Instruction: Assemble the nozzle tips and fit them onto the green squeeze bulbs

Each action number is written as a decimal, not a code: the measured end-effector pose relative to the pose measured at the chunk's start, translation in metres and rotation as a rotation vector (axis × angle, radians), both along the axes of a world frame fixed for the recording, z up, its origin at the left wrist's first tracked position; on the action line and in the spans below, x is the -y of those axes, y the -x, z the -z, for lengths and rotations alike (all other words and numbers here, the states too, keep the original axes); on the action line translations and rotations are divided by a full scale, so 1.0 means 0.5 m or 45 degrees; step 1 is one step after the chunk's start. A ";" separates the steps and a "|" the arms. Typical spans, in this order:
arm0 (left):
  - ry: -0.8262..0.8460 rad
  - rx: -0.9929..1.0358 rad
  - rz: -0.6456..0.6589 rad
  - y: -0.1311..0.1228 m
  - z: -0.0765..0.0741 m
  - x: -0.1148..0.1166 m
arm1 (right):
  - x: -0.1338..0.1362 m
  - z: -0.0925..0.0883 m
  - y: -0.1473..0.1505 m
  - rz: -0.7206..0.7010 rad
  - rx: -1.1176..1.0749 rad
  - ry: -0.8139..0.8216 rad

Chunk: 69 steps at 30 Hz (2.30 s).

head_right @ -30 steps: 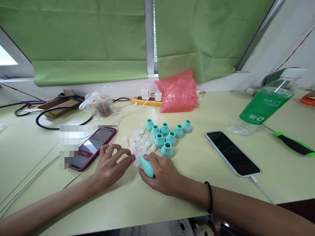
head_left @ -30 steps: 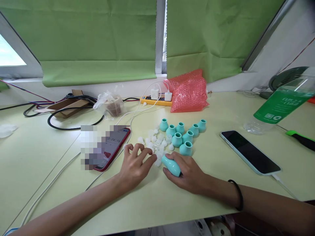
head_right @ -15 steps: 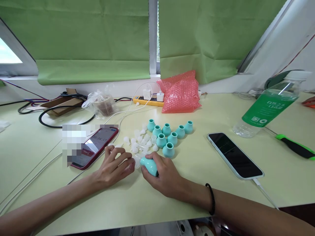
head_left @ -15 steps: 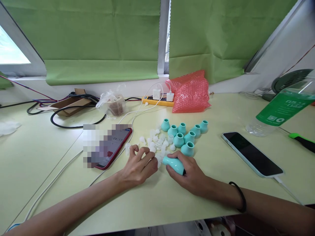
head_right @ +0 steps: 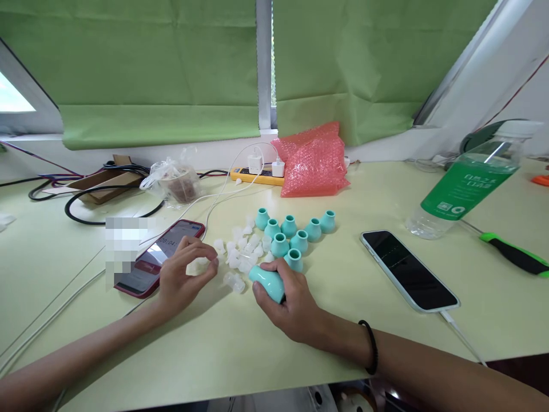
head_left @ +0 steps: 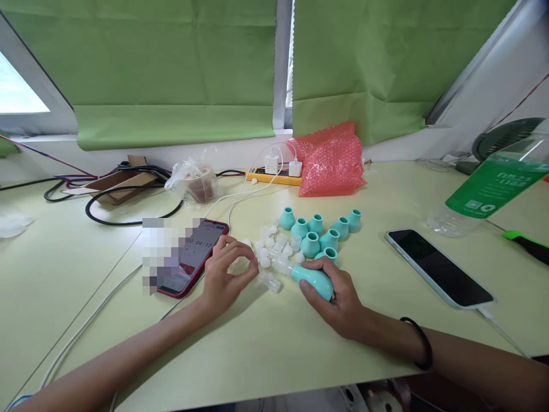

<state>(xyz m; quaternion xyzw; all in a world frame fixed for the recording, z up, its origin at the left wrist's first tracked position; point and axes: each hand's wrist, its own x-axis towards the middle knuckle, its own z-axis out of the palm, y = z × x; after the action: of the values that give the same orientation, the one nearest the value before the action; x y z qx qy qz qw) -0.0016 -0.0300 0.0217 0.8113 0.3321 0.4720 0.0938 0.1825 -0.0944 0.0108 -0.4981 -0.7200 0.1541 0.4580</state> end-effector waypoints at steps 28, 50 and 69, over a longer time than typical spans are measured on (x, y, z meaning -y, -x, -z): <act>-0.327 -0.567 0.704 -0.006 0.006 0.048 | 0.015 -0.017 0.002 -0.509 0.082 0.158; -0.326 -1.134 -0.229 0.016 -0.055 0.004 | -0.005 -0.033 -0.011 -0.907 -0.121 0.728; -0.003 -1.066 -0.099 0.025 0.008 0.019 | -0.041 -0.024 0.030 -0.733 0.512 0.141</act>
<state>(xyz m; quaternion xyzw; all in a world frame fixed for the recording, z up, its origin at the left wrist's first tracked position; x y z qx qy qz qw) -0.0139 -0.0393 0.0176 0.9200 0.3714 0.1050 -0.0682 0.1673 -0.0738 0.0227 -0.3192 -0.8972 0.2144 0.2172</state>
